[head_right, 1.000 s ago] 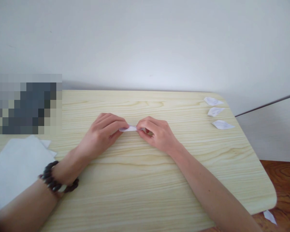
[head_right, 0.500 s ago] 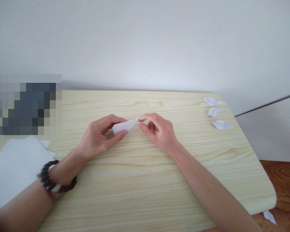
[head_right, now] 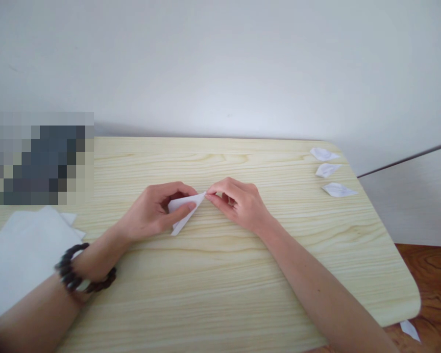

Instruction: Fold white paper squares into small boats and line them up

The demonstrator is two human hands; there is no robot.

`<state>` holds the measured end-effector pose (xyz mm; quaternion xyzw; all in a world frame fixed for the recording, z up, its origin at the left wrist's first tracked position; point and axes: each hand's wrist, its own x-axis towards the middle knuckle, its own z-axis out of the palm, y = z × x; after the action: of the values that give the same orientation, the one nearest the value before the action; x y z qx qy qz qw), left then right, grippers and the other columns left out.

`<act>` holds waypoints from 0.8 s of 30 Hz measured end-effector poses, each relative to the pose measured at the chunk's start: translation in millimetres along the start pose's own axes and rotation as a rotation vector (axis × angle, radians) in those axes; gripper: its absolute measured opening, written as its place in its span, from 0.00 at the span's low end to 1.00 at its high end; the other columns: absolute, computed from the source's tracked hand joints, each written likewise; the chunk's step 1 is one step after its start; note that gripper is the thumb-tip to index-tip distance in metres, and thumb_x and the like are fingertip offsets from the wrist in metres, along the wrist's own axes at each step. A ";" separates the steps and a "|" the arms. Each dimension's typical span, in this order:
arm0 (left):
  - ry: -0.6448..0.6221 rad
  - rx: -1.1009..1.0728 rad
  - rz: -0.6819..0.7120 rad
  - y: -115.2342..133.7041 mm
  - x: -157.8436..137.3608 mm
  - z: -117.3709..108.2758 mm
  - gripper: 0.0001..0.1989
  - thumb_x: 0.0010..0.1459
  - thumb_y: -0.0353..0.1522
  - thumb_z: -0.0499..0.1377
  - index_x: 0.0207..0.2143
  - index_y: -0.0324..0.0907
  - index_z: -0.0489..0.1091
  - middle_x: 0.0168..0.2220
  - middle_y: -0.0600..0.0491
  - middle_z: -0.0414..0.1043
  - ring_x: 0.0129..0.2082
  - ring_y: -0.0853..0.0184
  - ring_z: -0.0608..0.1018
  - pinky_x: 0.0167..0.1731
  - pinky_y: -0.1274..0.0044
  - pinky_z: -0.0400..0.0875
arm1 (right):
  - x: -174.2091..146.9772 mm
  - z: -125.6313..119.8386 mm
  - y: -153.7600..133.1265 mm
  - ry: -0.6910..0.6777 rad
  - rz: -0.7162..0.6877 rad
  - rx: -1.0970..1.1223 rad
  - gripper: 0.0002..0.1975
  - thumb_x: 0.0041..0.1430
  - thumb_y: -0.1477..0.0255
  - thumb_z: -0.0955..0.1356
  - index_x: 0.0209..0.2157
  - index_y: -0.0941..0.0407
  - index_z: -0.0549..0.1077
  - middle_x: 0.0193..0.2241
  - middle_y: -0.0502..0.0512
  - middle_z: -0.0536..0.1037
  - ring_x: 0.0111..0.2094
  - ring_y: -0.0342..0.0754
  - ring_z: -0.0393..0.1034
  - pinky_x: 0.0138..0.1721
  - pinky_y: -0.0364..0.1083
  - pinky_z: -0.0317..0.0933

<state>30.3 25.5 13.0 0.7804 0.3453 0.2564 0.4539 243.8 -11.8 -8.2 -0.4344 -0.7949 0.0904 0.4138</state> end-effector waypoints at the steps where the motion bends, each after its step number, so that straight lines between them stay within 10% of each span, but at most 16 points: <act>1: 0.000 0.007 -0.007 -0.1 0.0 0.1 0.10 0.56 0.34 0.58 0.36 0.37 0.73 0.27 0.54 0.73 0.22 0.74 0.69 0.20 0.83 0.62 | 0.0 -0.1 -0.2 -0.008 0.000 0.002 0.01 0.60 0.73 0.68 0.36 0.53 0.72 0.29 0.49 0.78 0.23 0.39 0.68 0.26 0.40 0.64; 18: -0.014 -0.099 -0.061 -6.1 0.6 4.0 0.12 0.55 0.37 0.62 0.39 0.40 0.76 0.29 0.55 0.76 0.24 0.73 0.72 0.22 0.82 0.65 | 0.2 -2.6 -2.7 -0.092 0.039 0.098 0.02 0.59 0.74 0.67 0.36 0.54 0.71 0.29 0.49 0.77 0.24 0.39 0.68 0.27 0.40 0.63; 24: 0.034 -0.089 -0.030 -7.3 1.0 4.5 0.19 0.53 0.35 0.64 0.47 0.39 0.70 0.32 0.53 0.74 0.25 0.72 0.73 0.26 0.81 0.71 | -1.1 1.4 6.2 0.163 0.312 0.280 0.04 0.58 0.74 0.68 0.37 0.54 0.71 0.28 0.48 0.75 0.24 0.39 0.68 0.24 0.39 0.62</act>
<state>31.9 26.5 4.6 0.7498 0.3527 0.2780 0.4859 246.9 -8.5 -12.8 -0.4961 -0.6618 0.2274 0.5140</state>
